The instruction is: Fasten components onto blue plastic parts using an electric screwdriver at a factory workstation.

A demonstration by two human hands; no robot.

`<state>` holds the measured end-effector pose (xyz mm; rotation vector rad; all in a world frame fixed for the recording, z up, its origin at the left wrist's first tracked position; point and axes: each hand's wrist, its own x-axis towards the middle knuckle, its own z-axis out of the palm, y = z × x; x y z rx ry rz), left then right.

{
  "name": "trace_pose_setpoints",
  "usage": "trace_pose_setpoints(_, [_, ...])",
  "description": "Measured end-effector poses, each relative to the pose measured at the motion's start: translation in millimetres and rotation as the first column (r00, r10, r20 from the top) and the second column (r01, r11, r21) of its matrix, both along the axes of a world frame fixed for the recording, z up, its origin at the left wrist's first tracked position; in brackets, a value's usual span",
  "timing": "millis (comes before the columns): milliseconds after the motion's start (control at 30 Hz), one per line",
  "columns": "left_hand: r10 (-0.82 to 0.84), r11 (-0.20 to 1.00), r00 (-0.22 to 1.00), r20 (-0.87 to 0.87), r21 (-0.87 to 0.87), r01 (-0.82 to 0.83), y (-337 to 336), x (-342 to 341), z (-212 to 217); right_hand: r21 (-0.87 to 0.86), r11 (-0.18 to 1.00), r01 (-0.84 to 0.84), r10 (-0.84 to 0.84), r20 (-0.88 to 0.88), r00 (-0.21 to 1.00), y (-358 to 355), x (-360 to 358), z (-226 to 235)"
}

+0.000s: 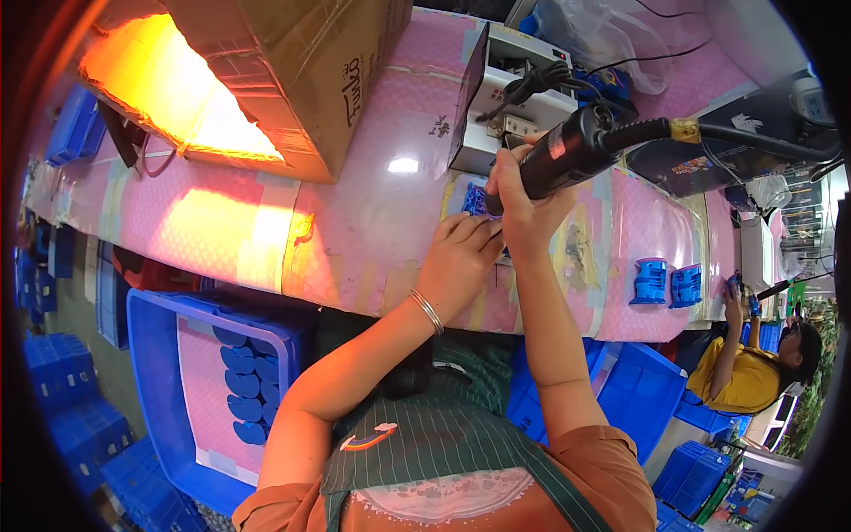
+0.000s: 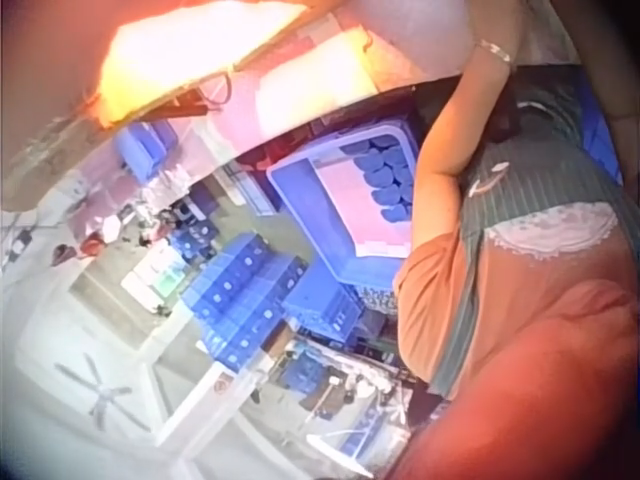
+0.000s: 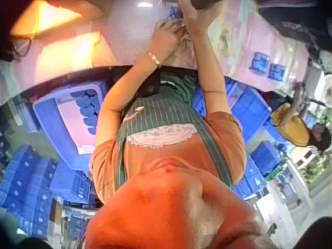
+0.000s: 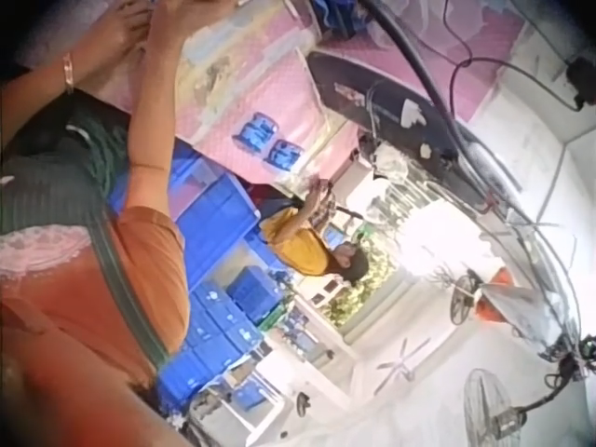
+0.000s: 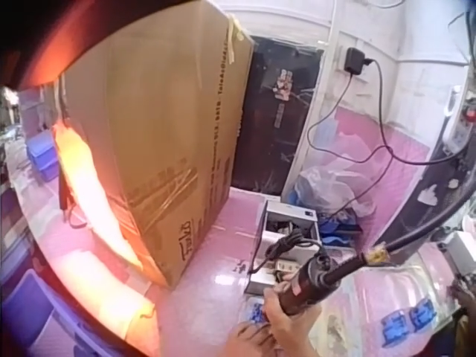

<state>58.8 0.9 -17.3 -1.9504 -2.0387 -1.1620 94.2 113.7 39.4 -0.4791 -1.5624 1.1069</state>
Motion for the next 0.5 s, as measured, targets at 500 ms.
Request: trace_pose_setpoints(500, [-0.024,1.000,0.999,0.032,-0.012,0.025,-1,2,3,0.042,0.995,0.092,-0.087,-0.119,0.989,44,-30,61])
